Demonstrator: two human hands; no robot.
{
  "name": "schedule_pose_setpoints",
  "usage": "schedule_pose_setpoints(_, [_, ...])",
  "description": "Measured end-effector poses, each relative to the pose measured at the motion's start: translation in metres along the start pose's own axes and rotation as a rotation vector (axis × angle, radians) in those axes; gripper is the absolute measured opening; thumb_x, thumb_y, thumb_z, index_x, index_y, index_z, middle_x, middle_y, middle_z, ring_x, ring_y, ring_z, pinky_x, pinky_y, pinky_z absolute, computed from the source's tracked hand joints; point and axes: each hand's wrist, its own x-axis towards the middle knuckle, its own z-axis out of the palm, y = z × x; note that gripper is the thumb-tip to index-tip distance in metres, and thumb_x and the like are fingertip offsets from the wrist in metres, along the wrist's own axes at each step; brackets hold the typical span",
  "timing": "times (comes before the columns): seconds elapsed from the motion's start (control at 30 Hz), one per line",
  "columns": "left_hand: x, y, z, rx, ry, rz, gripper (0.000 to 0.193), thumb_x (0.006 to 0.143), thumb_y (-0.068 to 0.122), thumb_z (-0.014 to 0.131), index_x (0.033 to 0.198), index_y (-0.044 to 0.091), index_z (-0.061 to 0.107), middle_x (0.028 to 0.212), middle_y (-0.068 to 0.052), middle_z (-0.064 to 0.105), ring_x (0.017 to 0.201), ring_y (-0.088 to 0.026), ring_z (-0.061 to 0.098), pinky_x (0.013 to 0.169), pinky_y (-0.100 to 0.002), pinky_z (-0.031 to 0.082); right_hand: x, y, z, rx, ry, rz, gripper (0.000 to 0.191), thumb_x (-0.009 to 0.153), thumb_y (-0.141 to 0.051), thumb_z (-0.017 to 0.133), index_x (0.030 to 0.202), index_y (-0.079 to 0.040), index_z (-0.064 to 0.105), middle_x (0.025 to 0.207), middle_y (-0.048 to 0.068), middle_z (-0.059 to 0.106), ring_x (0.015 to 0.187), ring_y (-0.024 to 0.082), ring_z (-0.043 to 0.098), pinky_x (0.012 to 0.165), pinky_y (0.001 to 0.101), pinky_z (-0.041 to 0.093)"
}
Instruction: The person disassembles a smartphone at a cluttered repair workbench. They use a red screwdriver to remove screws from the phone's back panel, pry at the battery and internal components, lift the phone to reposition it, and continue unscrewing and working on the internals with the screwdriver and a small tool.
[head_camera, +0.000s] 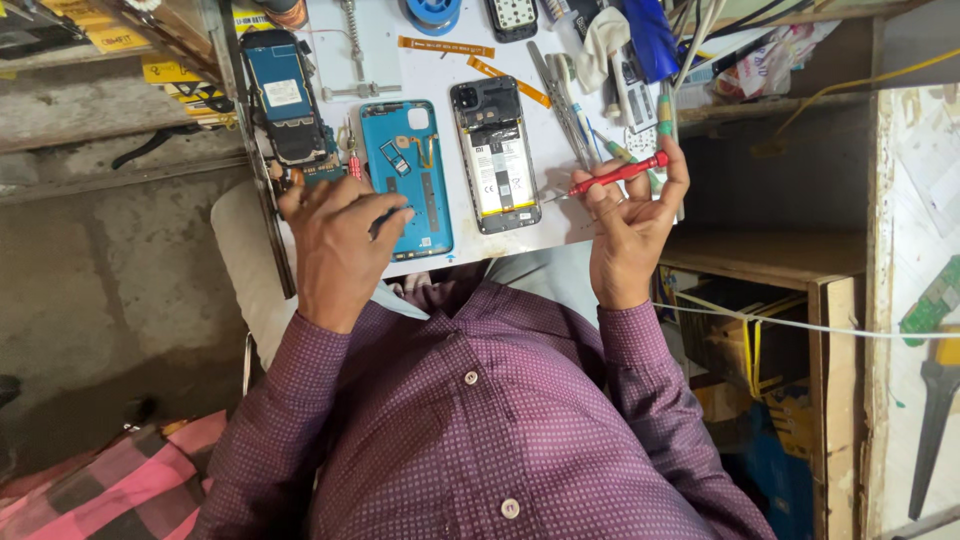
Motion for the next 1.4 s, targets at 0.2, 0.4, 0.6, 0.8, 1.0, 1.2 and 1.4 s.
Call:
schedule_pose_setpoints(0.2, [0.000, -0.002, 0.002, 0.031, 0.021, -0.046, 0.010, 0.097, 0.025, 0.080, 0.100, 0.016, 0.080, 0.094, 0.000, 0.065, 0.097, -0.022, 0.059, 0.101, -0.044, 0.032, 0.000, 0.000, -0.002, -0.030, 0.008, -0.020, 0.080, 0.103, 0.012, 0.066, 0.162, -0.014, 0.020, 0.126, 0.014, 0.063, 0.113, 0.025, 0.069, 0.110, 0.0416, 0.058])
schedule_pose_setpoints(0.4, [-0.002, 0.022, 0.032, -0.054, -0.038, 0.075, 0.037, 0.088, 0.034, 0.082, 0.115, 0.011, 0.075, 0.121, -0.005, 0.068, 0.118, -0.026, 0.057, 0.108, -0.050, 0.027, 0.001, 0.006, -0.005, -0.155, 0.007, -0.064, 0.080, 0.103, 0.012, 0.066, 0.163, -0.014, 0.019, 0.127, 0.014, 0.064, 0.111, 0.023, 0.069, 0.107, 0.0403, 0.058])
schedule_pose_setpoints(0.6, [-0.005, 0.039, 0.055, 0.006, -0.157, 0.107, 0.060, 0.084, 0.035, 0.081, 0.132, 0.003, 0.065, 0.146, -0.013, 0.056, 0.142, -0.033, 0.042, 0.117, -0.058, 0.019, -0.002, 0.013, -0.006, -0.213, -0.025, -0.051, 0.080, 0.104, 0.011, 0.066, 0.163, -0.014, 0.017, 0.123, 0.014, 0.065, 0.111, 0.024, 0.072, 0.104, 0.0383, 0.059])
schedule_pose_setpoints(0.8, [-0.006, 0.036, 0.061, 0.017, -0.171, 0.108, 0.057, 0.087, 0.033, 0.080, 0.132, 0.002, 0.065, 0.148, -0.013, 0.056, 0.144, -0.033, 0.042, 0.117, -0.059, 0.019, -0.005, 0.015, -0.005, -0.220, -0.042, -0.021, 0.080, 0.104, 0.010, 0.065, 0.163, -0.015, 0.017, 0.123, 0.014, 0.064, 0.114, 0.024, 0.071, 0.103, 0.0405, 0.061])
schedule_pose_setpoints(1.0, [-0.007, 0.035, 0.063, 0.004, -0.169, 0.105, 0.057, 0.086, 0.033, 0.081, 0.131, 0.002, 0.066, 0.147, -0.013, 0.056, 0.144, -0.033, 0.042, 0.117, -0.060, 0.018, -0.005, 0.016, -0.002, -0.247, -0.070, -0.031, 0.079, 0.104, 0.011, 0.065, 0.162, -0.014, 0.017, 0.123, 0.015, 0.064, 0.114, 0.025, 0.071, 0.103, 0.0407, 0.061])
schedule_pose_setpoints(1.2, [-0.008, 0.035, 0.063, 0.001, -0.155, 0.106, 0.056, 0.086, 0.033, 0.081, 0.131, 0.002, 0.067, 0.147, -0.012, 0.056, 0.144, -0.032, 0.042, 0.117, -0.060, 0.018, -0.008, 0.017, 0.004, -0.207, -0.075, 0.004, 0.079, 0.103, 0.012, 0.065, 0.162, -0.012, 0.017, 0.121, 0.015, 0.064, 0.112, 0.025, 0.072, 0.104, 0.0414, 0.061])
schedule_pose_setpoints(1.4, [-0.008, 0.035, 0.064, 0.003, -0.156, 0.106, 0.055, 0.087, 0.033, 0.081, 0.130, 0.002, 0.067, 0.147, -0.012, 0.056, 0.144, -0.032, 0.042, 0.117, -0.059, 0.018, -0.011, 0.014, 0.003, -0.223, -0.086, 0.007, 0.078, 0.102, 0.012, 0.065, 0.161, -0.012, 0.019, 0.118, 0.014, 0.064, 0.111, 0.025, 0.072, 0.104, 0.0413, 0.061])
